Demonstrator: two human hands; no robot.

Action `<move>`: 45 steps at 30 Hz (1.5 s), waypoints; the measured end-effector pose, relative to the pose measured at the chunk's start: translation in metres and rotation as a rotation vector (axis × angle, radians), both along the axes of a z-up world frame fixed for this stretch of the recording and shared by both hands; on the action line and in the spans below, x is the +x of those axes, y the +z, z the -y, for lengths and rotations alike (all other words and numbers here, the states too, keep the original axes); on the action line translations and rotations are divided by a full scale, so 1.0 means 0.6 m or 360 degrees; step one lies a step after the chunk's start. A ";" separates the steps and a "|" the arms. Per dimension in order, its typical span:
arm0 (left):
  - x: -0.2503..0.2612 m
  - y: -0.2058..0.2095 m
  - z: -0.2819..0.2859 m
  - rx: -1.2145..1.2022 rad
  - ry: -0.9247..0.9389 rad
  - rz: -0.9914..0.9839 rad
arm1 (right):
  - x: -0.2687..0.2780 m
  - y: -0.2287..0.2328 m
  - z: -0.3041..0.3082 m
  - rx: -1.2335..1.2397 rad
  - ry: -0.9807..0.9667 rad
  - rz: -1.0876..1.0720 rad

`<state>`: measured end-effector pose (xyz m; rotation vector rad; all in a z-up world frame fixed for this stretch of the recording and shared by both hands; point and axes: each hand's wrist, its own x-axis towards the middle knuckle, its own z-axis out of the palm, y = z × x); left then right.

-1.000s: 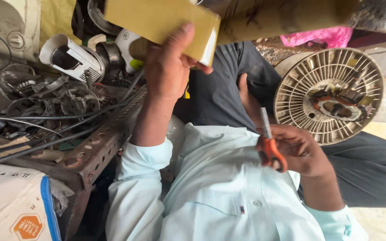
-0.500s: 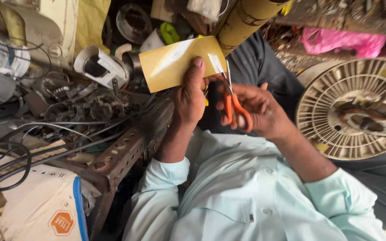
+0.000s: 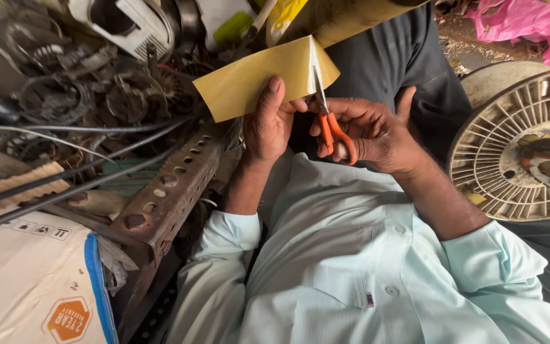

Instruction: The person cuts a strip of cardboard using scissors and wraps it around the stator of a fan motor. They then wind copper wire around the stator, securing it with the cardboard strips.

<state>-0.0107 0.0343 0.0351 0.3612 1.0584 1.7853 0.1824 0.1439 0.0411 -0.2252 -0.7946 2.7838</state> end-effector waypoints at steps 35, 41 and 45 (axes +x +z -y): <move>-0.015 0.019 0.022 0.0046 -0.0163 -0.0066 | -0.025 0.014 0.006 0.0071 -0.0062 0.0082; -0.014 0.028 0.022 -0.0137 -0.0104 -0.0197 | -0.005 0.043 -0.010 0.0174 -0.0076 0.0311; -0.016 0.025 0.021 -0.0041 -0.0189 -0.0135 | -0.029 0.034 -0.005 0.0124 -0.0146 0.0069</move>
